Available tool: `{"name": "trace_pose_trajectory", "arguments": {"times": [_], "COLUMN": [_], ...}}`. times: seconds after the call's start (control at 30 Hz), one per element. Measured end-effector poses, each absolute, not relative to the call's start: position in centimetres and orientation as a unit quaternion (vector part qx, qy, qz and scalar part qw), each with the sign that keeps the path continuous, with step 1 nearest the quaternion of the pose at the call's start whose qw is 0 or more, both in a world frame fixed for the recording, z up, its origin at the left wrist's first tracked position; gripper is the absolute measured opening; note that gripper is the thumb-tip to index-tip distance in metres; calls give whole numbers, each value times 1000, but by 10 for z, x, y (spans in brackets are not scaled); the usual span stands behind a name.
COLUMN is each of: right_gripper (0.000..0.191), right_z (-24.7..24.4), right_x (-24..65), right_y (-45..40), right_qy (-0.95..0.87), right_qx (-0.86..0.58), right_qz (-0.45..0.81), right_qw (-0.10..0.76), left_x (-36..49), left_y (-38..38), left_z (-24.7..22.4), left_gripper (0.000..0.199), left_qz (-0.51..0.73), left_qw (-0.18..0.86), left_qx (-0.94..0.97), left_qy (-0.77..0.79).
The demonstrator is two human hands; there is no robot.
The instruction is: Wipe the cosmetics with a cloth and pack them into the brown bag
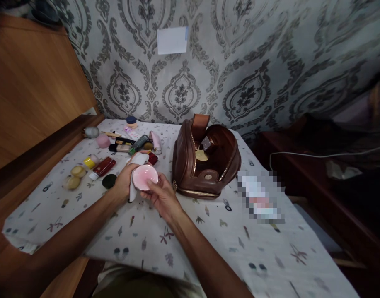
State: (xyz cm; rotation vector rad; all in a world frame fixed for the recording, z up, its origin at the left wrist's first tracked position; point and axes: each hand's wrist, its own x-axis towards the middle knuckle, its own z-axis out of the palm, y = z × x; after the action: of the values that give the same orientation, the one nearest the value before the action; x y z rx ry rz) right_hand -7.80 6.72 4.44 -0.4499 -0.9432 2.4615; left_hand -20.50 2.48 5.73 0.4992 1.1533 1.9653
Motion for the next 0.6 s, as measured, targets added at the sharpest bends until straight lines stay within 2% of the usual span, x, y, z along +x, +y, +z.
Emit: {"name": "trace_pose_trajectory", "arguments": {"times": [0.2, 0.3, 0.47, 0.6], "right_gripper": [54, 63, 54, 56], "right_z": [42, 42, 44, 42], "right_x": [-76, -75, -74, -74], "right_y": [69, 67, 64, 65], "right_qy": [-564, -626, -625, -656], "right_qx": [-167, -216, -260, -283], "right_qz": [726, 652, 616, 571], "right_qw": [358, 369, 403, 403], "left_x": [-208, -208, -206, -204], "left_y": [24, 23, 18, 18], "left_z": [57, 57, 53, 54], "left_gripper": [44, 42, 41, 50], "left_qz": [741, 723, 682, 667], "left_qw": [439, 454, 413, 408], "left_qx": [211, 214, 282, 297], "left_qy": [462, 475, 534, 548]}}
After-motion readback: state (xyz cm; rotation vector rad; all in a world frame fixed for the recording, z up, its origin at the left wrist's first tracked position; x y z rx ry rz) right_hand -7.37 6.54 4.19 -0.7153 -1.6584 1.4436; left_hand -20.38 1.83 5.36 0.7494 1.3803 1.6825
